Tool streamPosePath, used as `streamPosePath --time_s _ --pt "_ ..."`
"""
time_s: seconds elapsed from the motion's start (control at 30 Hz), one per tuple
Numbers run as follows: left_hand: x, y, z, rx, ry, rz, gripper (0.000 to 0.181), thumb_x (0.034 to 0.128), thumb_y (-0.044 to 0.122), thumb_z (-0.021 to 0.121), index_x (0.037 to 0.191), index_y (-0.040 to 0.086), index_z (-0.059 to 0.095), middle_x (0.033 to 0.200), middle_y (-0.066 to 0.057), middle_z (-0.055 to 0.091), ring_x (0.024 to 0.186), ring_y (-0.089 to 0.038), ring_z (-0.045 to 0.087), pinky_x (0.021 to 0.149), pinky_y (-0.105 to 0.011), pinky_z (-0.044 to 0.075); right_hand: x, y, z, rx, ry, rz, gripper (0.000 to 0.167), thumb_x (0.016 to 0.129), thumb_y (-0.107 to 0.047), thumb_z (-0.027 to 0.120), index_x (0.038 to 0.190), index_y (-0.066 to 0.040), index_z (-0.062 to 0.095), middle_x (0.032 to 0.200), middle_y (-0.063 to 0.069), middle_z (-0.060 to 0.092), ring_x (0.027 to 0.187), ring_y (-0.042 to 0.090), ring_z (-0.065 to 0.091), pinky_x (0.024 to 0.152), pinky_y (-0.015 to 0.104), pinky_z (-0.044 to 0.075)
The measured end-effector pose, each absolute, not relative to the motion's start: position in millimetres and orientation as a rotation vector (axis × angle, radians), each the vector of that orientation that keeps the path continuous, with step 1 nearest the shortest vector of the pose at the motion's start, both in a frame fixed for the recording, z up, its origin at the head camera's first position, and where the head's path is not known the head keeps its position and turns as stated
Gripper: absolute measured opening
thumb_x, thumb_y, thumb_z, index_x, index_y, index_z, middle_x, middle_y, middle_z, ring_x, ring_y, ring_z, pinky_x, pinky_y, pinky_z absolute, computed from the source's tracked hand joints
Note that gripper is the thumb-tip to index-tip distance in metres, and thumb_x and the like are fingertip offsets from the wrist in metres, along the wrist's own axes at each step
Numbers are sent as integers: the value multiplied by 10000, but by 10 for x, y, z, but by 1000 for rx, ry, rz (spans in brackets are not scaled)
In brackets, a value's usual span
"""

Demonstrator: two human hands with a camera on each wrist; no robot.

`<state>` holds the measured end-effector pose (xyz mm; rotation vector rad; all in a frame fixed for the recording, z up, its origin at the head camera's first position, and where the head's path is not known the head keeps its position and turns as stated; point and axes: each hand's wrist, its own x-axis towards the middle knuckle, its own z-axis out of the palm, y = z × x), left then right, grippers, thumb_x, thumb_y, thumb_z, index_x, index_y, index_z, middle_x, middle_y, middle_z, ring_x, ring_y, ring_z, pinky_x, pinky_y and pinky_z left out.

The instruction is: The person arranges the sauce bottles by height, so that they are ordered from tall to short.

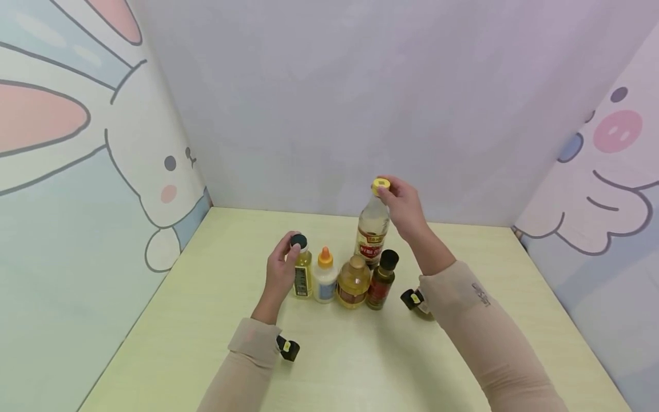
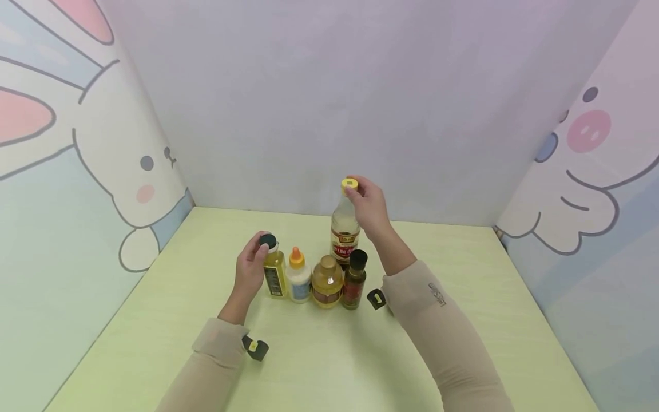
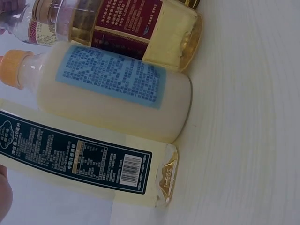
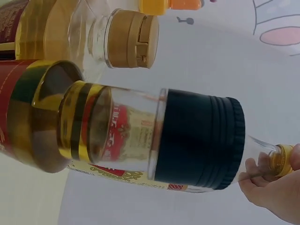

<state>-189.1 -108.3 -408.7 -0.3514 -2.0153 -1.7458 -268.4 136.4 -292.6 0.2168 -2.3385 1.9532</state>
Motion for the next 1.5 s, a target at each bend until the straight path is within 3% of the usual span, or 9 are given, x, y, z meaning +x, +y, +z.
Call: streamPosePath --time_s 0.57,1.5 --pt "-1892 -1066 -4103 -339 -2014 -1752 308 988 58 475 1235 -111 546 1182 -279 592 986 -261 523 949 -461 411 -2798 1131 -2911 235 -2321 1978 356 1010 -69 526 1349 40 519 1257 181 574 1132 248 543 972 348 438" --pt "-1861 -1090 -4124 -345 -1975 -1752 290 972 7 481 1213 -141 543 1140 -299 594 959 -83 517 892 -189 409 -3055 621 -2968 282 -2265 2009 310 994 -44 552 1290 45 568 1234 175 597 1114 242 561 950 321 460"
